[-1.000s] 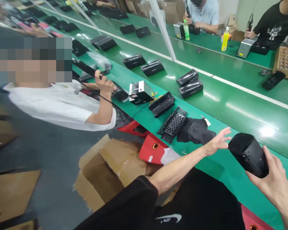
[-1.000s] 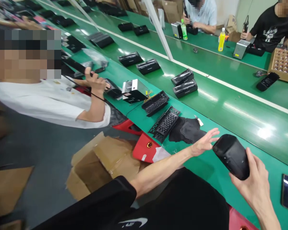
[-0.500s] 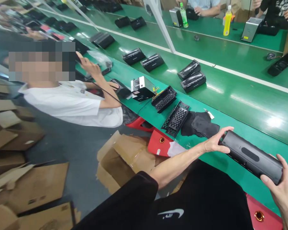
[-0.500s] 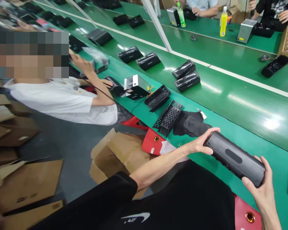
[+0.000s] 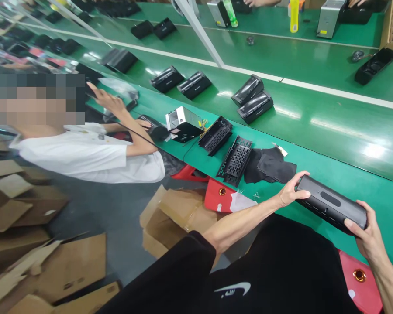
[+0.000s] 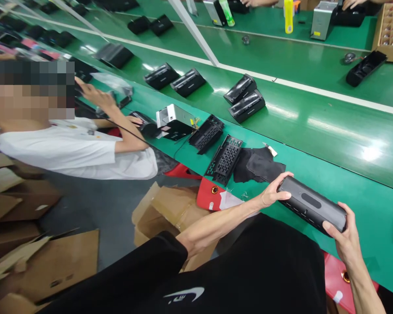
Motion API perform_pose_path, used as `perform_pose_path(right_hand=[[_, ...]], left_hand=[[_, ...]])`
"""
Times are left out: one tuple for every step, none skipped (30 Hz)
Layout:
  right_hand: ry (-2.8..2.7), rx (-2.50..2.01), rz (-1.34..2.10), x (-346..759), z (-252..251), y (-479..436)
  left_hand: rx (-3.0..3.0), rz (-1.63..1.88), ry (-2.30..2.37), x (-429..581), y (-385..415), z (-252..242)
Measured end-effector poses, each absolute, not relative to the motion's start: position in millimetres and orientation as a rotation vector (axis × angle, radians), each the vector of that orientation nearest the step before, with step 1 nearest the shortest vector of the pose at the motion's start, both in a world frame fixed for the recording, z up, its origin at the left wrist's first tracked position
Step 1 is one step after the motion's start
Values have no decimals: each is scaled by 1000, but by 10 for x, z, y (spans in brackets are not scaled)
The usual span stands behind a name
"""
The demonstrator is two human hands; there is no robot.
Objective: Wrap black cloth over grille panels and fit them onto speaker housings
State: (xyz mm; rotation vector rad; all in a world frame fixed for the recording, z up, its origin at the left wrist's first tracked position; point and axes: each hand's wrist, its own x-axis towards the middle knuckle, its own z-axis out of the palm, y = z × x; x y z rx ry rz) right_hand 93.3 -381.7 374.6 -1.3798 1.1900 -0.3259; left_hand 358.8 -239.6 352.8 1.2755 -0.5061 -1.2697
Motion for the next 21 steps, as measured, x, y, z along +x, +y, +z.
perform_pose_path(right_hand=[[1187,-1371,-282,930,3749,-3827],[1181,-1387,-234,927,3775,-3834],[1167,-1425,-191,924,3821,-3836],[1147,-1482,-172,922,3882,-3831],[1120,-1538,-164,923,3953,-3820],[1095,-1578,-171,925,4027,-3802],[1073,-1597,-186,929,4097,-3778],[1064,-1602,-208,934,4156,-3750],[1070,-1605,-234,942,4198,-3720],[1089,-1607,-265,950,4218,-3690],[1109,-1600,-293,959,4214,-3662],[1132,-1575,-317,968,4185,-3638],[1153,-1525,-329,976,4135,-3617],[1174,-1450,-333,982,4072,-3600],[1193,-1359,-323,985,4003,-3587],[1213,-1264,-304,982,3937,-3578],[1233,-1182,-283,975,3879,-3573],[1254,-1122,-265,962,3835,-3572],[1275,-1079,-248,947,3805,-3575],[1295,-1042,-227,930,3786,-3583],[1313,-1005,-201,916,3773,-3595]], left_hand=[[1272,-1278,-505,3582,-2375,3486],[1260,-1286,-508,3586,-2353,3459],[1241,-1291,-512,3601,-2329,3446],[1217,-1290,-521,3626,-2305,3450],[1196,-1283,-535,3658,-2281,3470],[1184,-1275,-558,3694,-2258,3506],[1183,-1270,-586,3731,-2237,3552],[1188,-1270,-613,3764,-2218,3604],[1197,-1273,-636,3790,-2204,3654],[1208,-1271,-655,3805,-2194,3696],[1222,-1263,-665,3808,-2190,3721],[1239,-1249,-667,3796,-2191,3726],[1260,-1235,-658,3771,-2195,3710],[1287,-1228,-637,3737,-2201,3673],[1316,-1231,-604,3696,-2206,3622],[1346,-1245,-567,3655,-2210,3563],[1372,-1268,-534,3620,-2210,3503],[1392,-1294,-508,3594,-2208,3450],[1401,-1325,-494,3580,-2203,3406],[1398,-1364,-489,3578,-2199,3373],[1386,-1409,-491,3585,-2198,3349]])
